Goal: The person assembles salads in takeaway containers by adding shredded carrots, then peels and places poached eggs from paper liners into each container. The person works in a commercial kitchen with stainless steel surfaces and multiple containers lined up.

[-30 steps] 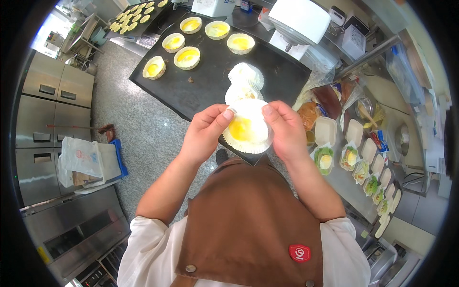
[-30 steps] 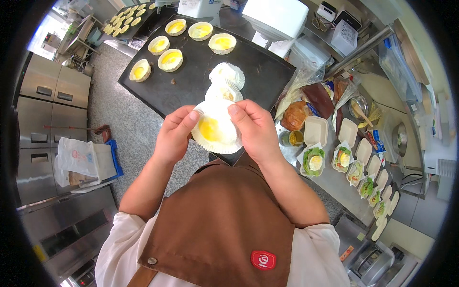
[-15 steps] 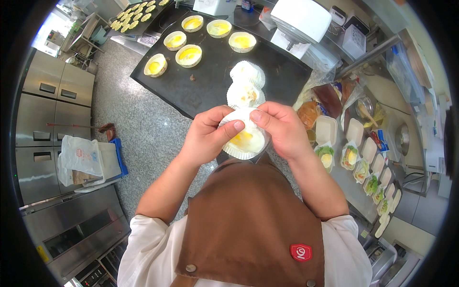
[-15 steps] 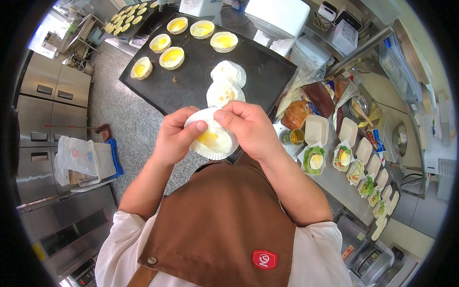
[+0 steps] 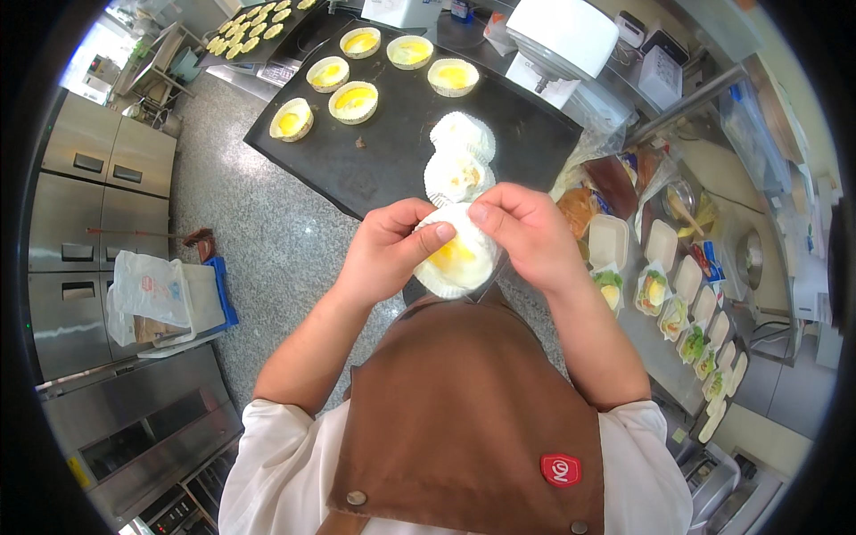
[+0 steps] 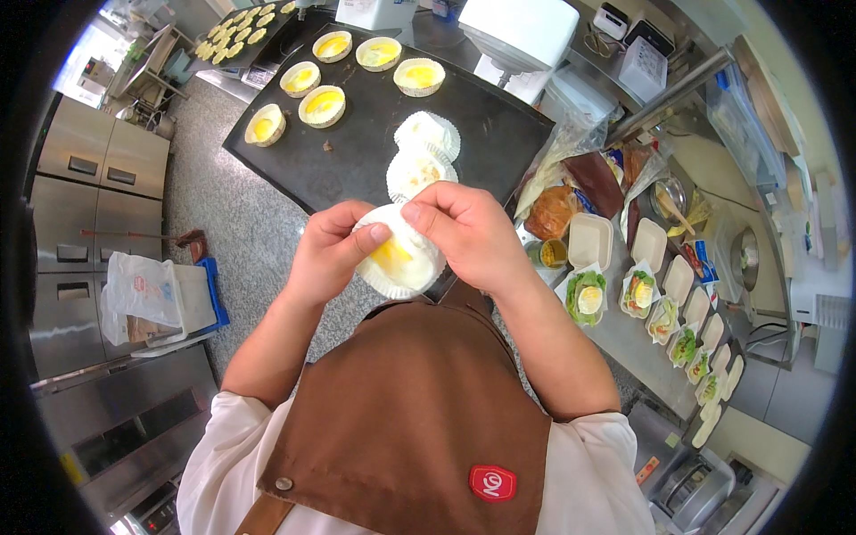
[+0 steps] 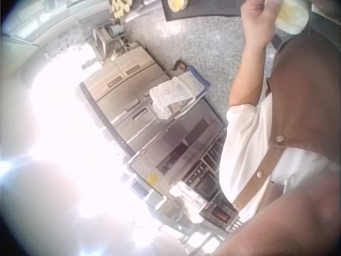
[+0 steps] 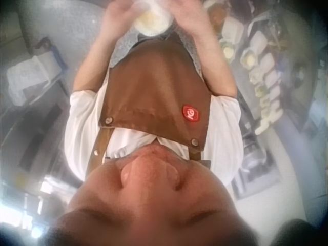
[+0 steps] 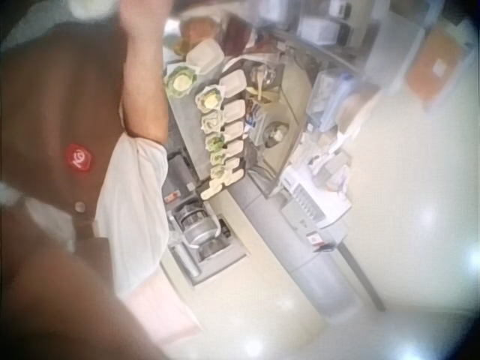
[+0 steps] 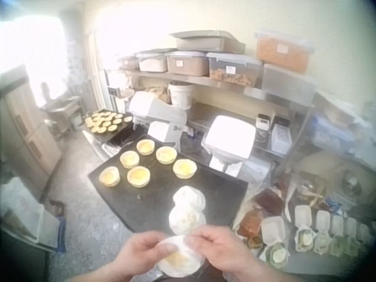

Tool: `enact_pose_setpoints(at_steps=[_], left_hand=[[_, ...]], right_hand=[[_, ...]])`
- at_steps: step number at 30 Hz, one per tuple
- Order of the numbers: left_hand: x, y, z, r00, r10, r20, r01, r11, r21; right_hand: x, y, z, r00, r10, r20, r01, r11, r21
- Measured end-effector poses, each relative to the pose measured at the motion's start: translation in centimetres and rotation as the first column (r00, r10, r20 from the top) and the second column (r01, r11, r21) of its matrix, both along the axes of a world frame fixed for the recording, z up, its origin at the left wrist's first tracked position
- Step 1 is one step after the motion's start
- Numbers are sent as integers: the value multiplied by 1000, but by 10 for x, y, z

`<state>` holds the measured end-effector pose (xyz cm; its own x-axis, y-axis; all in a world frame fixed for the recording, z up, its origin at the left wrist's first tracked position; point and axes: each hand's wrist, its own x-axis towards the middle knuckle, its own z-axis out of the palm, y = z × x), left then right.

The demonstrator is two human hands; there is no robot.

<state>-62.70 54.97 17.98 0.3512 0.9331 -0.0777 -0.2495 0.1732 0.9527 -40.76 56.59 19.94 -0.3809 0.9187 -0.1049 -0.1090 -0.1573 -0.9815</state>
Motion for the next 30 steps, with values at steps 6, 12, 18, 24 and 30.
enact_pose_setpoints(at_steps=[6, 12, 18, 24, 30], left_hand=[[-4, 1, 1, 993, 36, 115, -24, 994, -105], [3, -5, -1, 983, 181, 7, -180, 980, -83], [-3, -8, 4, 994, 95, -49, -97, 995, -31], [-4, -4, 5, 997, 70, 42, -63, 988, -141], [-6, -5, 4, 998, -23, -54, 18, 996, -92]], right_hand=[[-11, -7, -8, 987, -156, -39, 158, 986, 60], [-12, -5, -6, 996, -63, -60, 63, 998, -8], [-11, -5, -5, 988, -40, 151, 32, 998, 54], [-15, -12, -7, 995, -72, 69, 66, 995, 79], [-14, -10, -2, 996, 4, 93, -9, 999, 53]])
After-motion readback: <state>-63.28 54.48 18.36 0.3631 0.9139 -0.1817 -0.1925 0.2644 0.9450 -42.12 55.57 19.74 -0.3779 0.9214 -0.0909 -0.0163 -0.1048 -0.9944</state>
